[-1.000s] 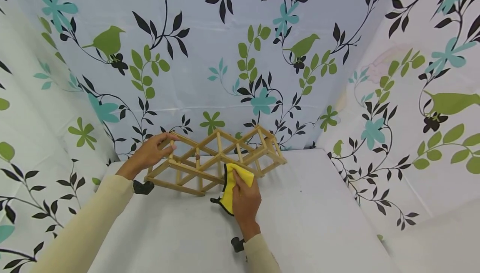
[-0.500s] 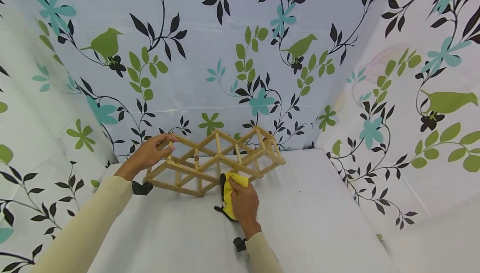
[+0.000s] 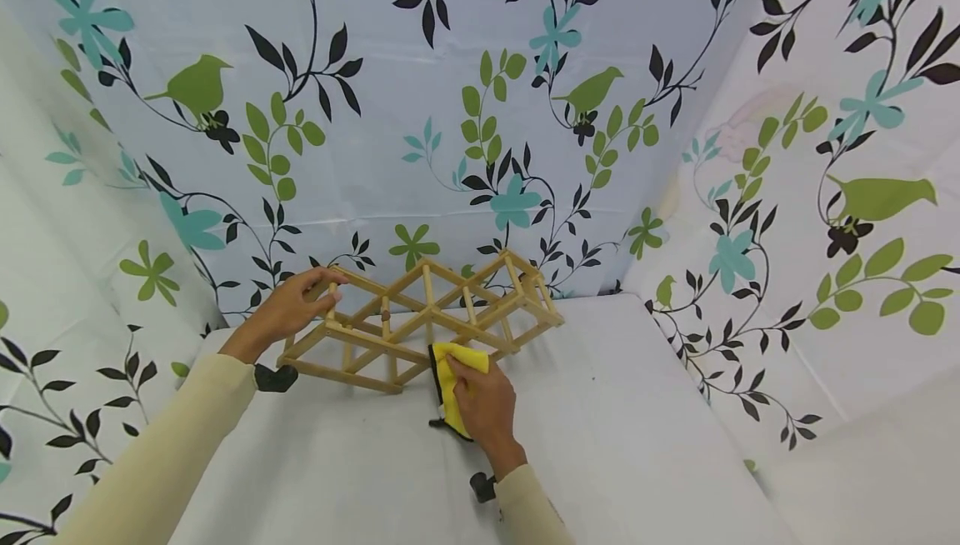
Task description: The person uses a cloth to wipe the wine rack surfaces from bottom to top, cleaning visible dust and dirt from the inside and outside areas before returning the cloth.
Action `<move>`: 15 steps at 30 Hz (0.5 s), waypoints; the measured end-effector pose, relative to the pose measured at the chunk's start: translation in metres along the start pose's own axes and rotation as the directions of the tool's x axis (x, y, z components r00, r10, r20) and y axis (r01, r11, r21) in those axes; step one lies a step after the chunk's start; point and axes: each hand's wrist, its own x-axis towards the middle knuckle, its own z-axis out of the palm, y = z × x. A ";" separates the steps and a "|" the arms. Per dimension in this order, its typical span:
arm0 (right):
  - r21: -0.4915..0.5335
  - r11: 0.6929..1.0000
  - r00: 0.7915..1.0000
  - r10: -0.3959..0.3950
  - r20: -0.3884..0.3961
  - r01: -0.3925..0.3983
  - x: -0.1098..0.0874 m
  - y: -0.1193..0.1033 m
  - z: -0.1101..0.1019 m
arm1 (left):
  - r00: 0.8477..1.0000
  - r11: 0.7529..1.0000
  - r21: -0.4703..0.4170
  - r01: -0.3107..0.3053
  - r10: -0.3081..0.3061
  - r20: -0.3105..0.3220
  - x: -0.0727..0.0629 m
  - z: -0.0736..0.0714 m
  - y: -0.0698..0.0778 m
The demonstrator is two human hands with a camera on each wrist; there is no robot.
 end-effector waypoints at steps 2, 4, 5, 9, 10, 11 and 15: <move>-0.034 0.996 0.991 -0.083 -0.101 0.079 0.006 0.001 -0.007 | 1.000 1.000 -0.006 -0.001 0.001 -0.001 0.000 -0.001 -0.001; -0.099 0.987 0.974 -0.141 -0.175 0.125 0.012 0.007 -0.013 | 1.000 1.000 -0.007 -0.002 0.002 -0.002 0.000 -0.001 -0.002; -0.137 0.983 0.971 -0.146 -0.190 0.121 0.014 0.012 -0.016 | 1.000 1.000 -0.008 -0.001 0.001 -0.001 0.000 -0.001 -0.002; -0.201 0.977 0.989 0.044 -0.142 -0.072 0.009 0.037 -0.026 | 1.000 1.000 -0.012 0.005 -0.005 0.007 -0.001 0.000 -0.002; -0.198 0.970 0.986 0.120 -0.117 -0.142 0.006 0.043 -0.029 | 1.000 1.000 -0.013 0.007 -0.006 0.008 -0.002 0.000 -0.001; -0.196 0.963 0.980 0.169 -0.103 -0.187 0.002 0.047 -0.031 | 1.000 1.000 -0.014 0.007 -0.007 0.010 -0.002 0.001 0.000; -0.129 0.985 0.984 0.094 -0.150 -0.114 -0.006 0.051 -0.034 | 1.000 1.000 -0.020 0.005 -0.005 0.023 -0.001 0.001 0.003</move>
